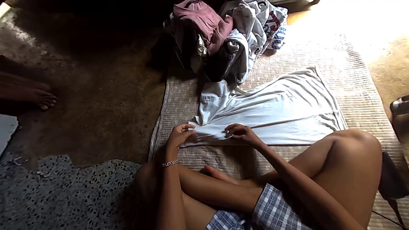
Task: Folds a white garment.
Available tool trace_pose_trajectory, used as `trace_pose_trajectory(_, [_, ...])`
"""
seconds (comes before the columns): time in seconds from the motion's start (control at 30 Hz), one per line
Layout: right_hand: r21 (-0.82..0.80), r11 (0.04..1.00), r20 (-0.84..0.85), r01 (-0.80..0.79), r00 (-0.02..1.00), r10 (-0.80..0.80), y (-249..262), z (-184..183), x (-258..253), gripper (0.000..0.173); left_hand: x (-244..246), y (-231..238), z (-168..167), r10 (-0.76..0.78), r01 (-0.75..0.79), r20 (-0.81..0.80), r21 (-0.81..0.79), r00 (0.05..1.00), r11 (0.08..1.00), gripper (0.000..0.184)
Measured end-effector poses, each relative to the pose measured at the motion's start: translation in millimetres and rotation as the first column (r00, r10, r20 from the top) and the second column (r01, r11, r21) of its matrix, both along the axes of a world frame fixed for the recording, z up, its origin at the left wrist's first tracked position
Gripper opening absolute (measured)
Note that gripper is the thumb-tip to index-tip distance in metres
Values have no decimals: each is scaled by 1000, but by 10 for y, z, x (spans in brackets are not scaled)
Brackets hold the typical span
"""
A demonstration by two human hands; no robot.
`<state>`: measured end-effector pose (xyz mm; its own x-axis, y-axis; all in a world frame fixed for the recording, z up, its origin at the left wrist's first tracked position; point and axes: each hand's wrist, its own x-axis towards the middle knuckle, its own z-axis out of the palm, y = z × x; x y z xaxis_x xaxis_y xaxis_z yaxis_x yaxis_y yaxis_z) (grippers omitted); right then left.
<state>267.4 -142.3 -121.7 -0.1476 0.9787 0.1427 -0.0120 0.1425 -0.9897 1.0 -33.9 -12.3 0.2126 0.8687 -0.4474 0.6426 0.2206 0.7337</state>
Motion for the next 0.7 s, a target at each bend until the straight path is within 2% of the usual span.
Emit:
trace_pose_trajectory(0.2, [-2, 1000, -3, 5, 1000, -5, 9, 25, 4, 14, 8, 18, -59, -74, 68, 61, 84, 995, 994, 34])
trace_pose_trajectory(0.3, [0, 1000, 34, 2, 999, -2, 9, 26, 6, 15, -35, 34, -106, -134, 131, 20, 98, 991, 987, 45])
trace_pose_trajectory(0.43, [149, 989, 253, 12, 966, -50, 10, 10, -64, 15, -30, 32, -167, -151, 153, -49, 48, 987, 987, 70])
trace_pose_trajectory(0.5, [195, 980, 311, 31, 946, -92, -7, -6, -115, 14, -3, 14, -154, -127, 131, -77, 48, 989, 990, 77])
trace_pose_trajectory(0.6, [169, 986, 384, -3, 921, -63, -41, 38, -128, 15, 25, -2, -141, -96, 103, -115, 53, 989, 993, 81])
trace_pose_trajectory(0.7, [65, 984, 631, -164, 771, 87, -108, 335, 2, 24, 45, -4, -104, -107, 119, -193, 54, 975, 991, 83])
